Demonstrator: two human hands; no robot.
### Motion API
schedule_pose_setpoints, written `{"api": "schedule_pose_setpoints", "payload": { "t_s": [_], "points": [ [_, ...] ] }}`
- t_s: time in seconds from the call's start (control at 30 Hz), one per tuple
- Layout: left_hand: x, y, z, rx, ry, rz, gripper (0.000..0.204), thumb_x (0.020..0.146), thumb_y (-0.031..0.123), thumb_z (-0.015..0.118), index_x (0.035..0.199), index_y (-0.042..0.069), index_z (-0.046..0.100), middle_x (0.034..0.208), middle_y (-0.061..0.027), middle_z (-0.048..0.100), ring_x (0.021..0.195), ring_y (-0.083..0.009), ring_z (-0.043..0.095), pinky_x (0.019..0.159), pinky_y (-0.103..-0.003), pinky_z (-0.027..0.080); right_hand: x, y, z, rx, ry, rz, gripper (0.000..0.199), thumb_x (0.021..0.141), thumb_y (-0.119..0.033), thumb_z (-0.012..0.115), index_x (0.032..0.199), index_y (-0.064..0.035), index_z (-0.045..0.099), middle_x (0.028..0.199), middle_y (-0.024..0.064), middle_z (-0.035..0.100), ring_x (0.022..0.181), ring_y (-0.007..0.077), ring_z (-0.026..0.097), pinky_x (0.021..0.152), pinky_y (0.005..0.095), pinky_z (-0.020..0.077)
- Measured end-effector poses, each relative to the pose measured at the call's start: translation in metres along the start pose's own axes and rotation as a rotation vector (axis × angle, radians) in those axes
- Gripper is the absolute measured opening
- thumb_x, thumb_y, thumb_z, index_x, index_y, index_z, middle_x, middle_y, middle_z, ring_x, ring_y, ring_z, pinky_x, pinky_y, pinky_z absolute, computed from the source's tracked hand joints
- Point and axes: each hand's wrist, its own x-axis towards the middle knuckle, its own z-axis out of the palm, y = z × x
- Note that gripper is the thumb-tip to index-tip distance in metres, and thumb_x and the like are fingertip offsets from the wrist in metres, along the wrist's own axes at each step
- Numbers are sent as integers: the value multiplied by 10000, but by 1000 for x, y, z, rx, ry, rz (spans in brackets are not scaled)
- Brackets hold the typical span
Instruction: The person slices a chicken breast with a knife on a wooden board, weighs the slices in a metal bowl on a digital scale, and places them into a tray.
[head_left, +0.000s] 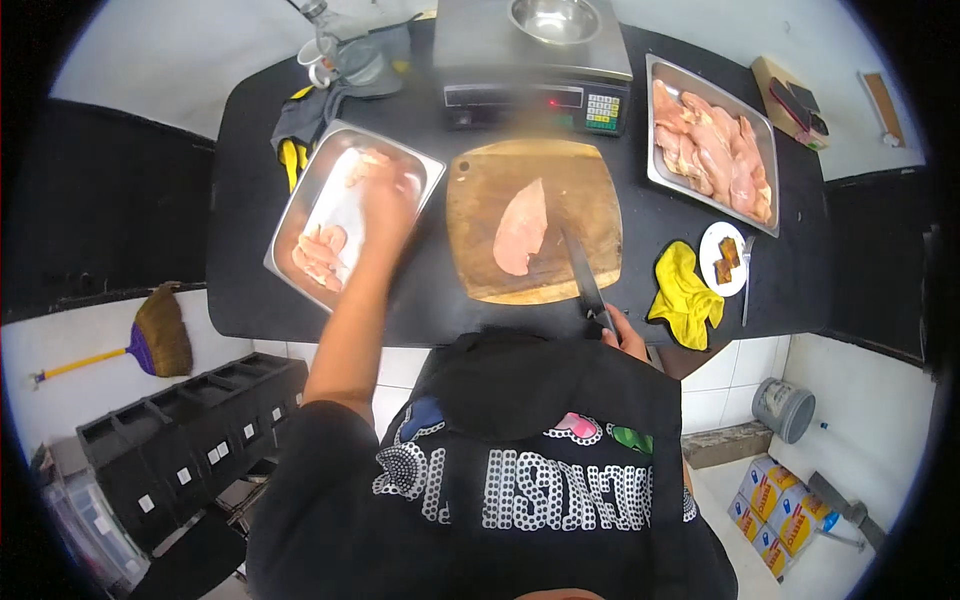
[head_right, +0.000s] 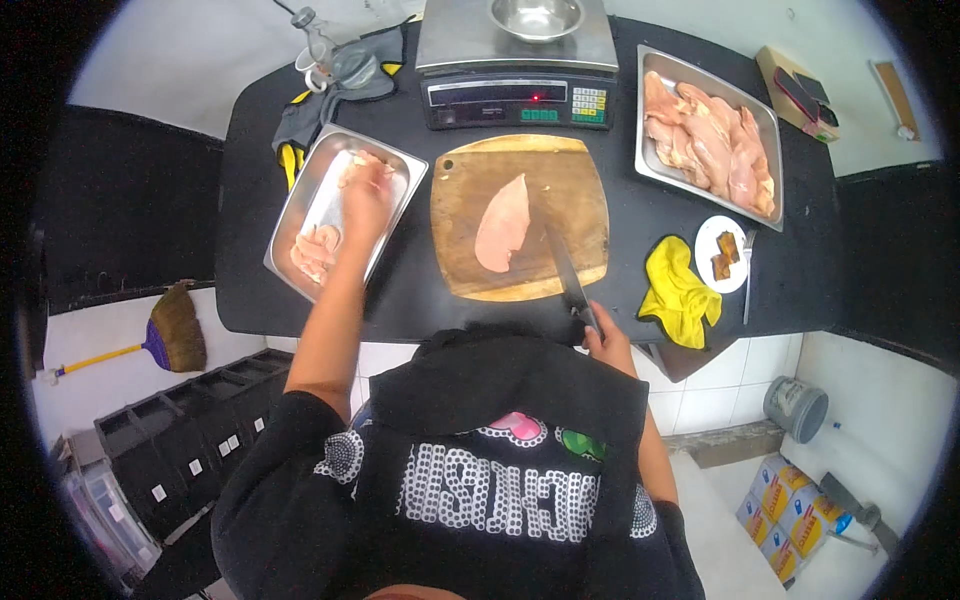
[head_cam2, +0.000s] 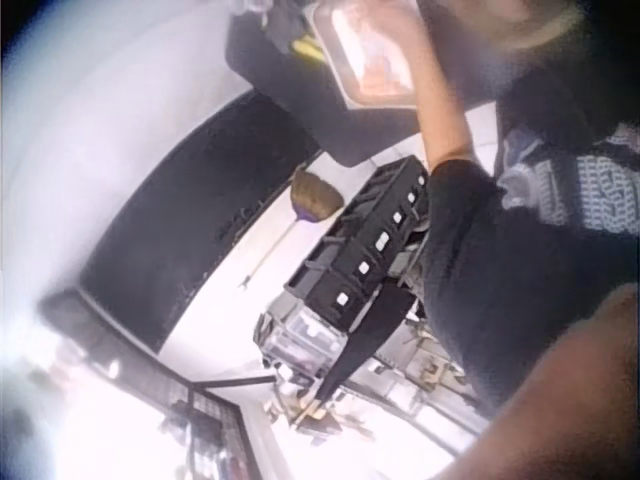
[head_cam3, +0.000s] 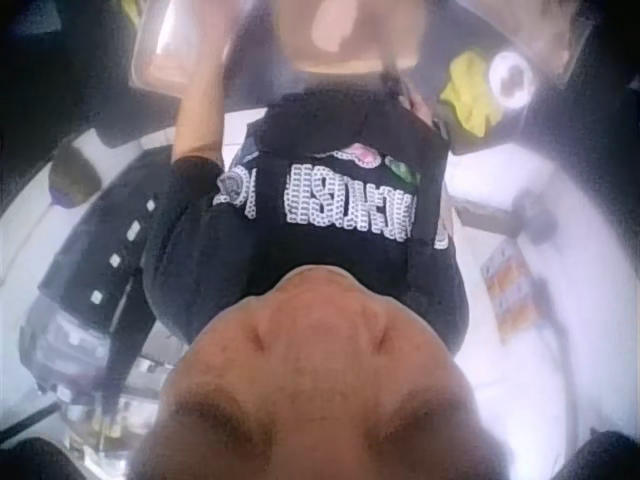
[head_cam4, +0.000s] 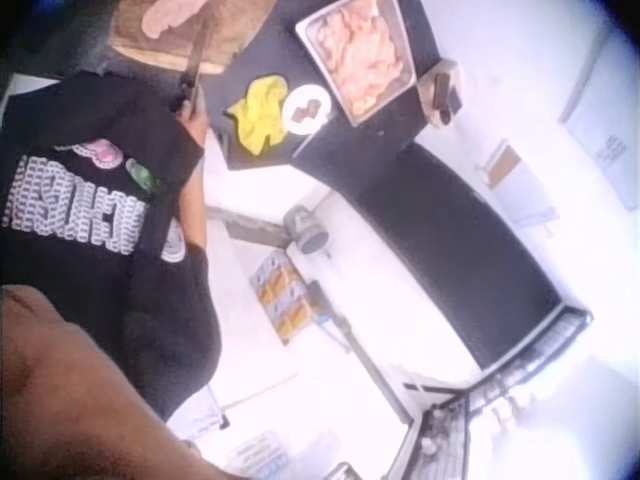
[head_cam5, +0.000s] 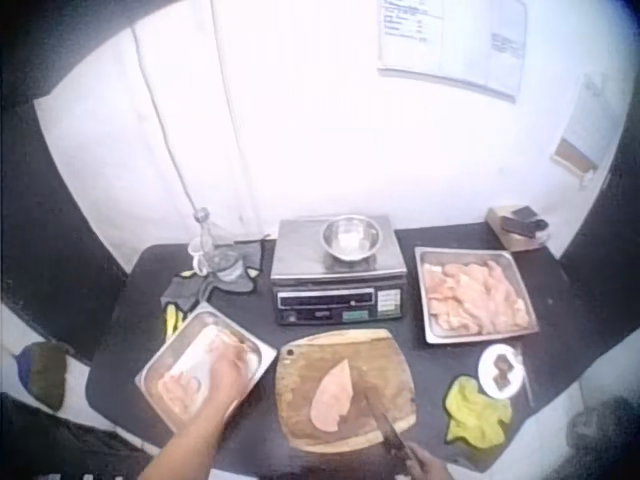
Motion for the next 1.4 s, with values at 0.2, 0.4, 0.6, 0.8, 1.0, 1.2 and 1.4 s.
{"api": "schedule_pose_setpoints", "payload": {
  "t_s": [0.2, 0.4, 0.6, 0.8, 1.0, 1.2, 1.4],
  "points": [
    [-72, 89, 47, 117, -722, -198, 309, 783, 310, 699, 900, 30, 637, 893, -191, 669, 803, -365, 647, 750, -459, 494, -6, 0, 8, 81, 35, 8, 374, 920, -81, 523, 1292, -48, 509, 699, 32, 575, 626, 108, 538, 579, 263, 430],
    [-103, 106, 79, -124, -442, -151, 286, 748, 178, 739, 901, 33, 545, 876, -168, 617, 823, -331, 624, 749, -401, 494, -15, 6, 8, 180, 98, 61, 362, 927, -89, 514, 1285, -40, 511, 692, 20, 567, 607, 80, 516, 551, 248, 415],
    [-55, 140, 78, -581, -361, -22, 247, 783, 28, 655, 996, 43, 532, 922, -108, 617, 894, -244, 609, 766, -343, 491, -13, 3, 4, 187, 157, 45, 384, 927, -95, 519, 1305, -32, 488, 684, 24, 570, 558, 72, 510, 506, 240, 403],
    [25, 179, 20, -733, -746, -5, 248, 839, -28, 559, 1084, 11, 562, 967, -16, 630, 901, -107, 595, 799, -276, 495, -11, -1, -11, 258, 222, 77, 409, 922, -91, 526, 1318, -14, 461, 681, 37, 575, 457, 86, 497, 413, 238, 381],
    [6, 80, 54, -434, -627, 63, 362, 890, 67, 549, 1240, -18, 524, 1157, -123, 621, 1046, -215, 596, 911, -319, 470, -9, 4, -16, 271, 234, 83, 416, 919, -92, 527, 1323, -22, 453, 681, 38, 564, 443, 93, 497, 399, 241, 385],
    [-62, 67, 68, 409, -483, 398, 580, 908, 279, 539, 1408, 48, 358, 1492, -165, 296, 1379, -347, 266, 1074, -576, 235, -15, 9, -9, 304, 229, 119, 423, 916, -84, 530, 1330, -32, 460, 687, 43, 561, 459, 85, 490, 414, 233, 388],
    [-110, 81, 80, 256, -753, 653, 646, 883, 350, 563, 1419, 66, 340, 1497, -137, 282, 1406, -328, 211, 1102, -569, 185, -15, -7, -3, 292, 166, 157, 420, 922, -75, 528, 1334, -30, 465, 698, 39, 553, 488, 75, 487, 438, 233, 405]
  ]
}}
